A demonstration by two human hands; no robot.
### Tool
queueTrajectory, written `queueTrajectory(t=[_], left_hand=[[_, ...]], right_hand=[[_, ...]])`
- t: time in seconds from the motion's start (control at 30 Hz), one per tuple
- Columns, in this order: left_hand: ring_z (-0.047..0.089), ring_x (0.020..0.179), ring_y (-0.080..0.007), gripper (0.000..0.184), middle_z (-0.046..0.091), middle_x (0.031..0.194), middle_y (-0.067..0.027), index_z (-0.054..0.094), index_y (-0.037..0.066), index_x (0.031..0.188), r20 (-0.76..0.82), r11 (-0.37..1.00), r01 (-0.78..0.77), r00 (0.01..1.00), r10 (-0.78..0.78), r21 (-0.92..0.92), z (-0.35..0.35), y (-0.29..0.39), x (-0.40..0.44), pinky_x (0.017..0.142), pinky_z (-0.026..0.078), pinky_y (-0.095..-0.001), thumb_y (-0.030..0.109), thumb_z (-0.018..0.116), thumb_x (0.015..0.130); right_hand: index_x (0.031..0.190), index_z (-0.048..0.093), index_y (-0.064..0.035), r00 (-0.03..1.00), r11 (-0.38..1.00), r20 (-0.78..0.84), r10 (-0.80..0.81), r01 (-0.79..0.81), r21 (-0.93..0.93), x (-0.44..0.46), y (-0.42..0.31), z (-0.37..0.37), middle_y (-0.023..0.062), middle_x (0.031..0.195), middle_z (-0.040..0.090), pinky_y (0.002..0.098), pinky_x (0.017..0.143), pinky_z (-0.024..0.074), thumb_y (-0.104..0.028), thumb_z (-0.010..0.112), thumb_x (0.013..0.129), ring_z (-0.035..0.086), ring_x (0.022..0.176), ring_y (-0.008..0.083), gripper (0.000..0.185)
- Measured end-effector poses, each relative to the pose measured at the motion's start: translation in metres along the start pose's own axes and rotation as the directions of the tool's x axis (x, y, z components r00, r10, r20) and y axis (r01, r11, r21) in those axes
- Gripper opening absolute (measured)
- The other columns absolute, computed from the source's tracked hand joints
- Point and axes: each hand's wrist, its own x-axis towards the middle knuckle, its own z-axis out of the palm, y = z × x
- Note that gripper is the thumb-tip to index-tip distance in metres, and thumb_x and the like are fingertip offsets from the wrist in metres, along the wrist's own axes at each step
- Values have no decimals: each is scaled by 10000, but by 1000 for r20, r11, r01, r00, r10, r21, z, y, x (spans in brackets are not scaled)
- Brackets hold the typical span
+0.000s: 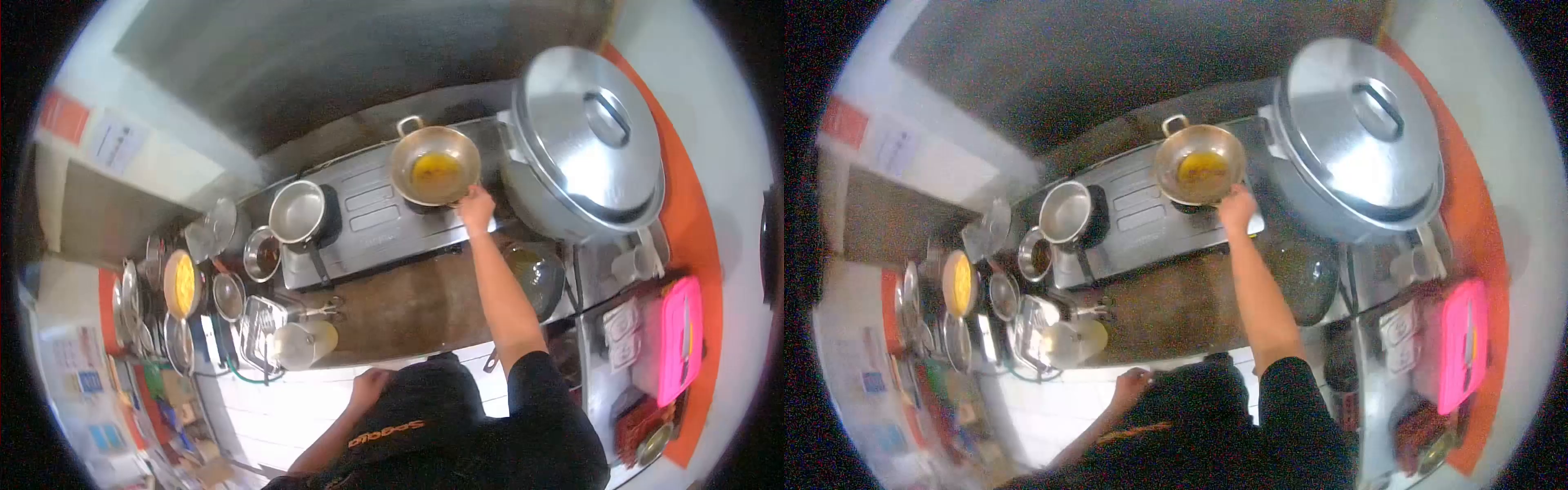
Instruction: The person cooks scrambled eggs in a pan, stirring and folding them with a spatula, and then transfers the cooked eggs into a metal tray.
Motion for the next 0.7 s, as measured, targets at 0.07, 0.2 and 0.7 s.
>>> queueTrajectory(t=[0.07,0.2,0.7], left_hand=[[649,725,-208,249,671,806,-153,651,4,937,-21,994,103,994,-104,-48,-5,-1,-18,670,510,-325,235,626,848],[661,766,-320,257,669,842,-184,660,11,927,-123,994,98,987,-102,-40,-4,-61,-43,696,512,-367,248,591,854],[653,812,-303,279,675,878,-173,667,71,963,-148,744,362,841,-521,-561,43,-367,-239,759,505,-382,288,615,796]], right_hand=[[992,631,23,999,999,35,29,-30,35,6,-5,-4,121,664,644,300,441,467,-66,495,875,587,465,169,201],[920,626,47,973,931,18,231,-227,285,9,-7,-10,107,606,612,310,426,450,-126,487,893,560,450,168,224],[994,525,-86,909,818,287,301,-401,413,-381,-111,-56,7,700,496,199,384,289,-128,514,866,434,512,69,135]])
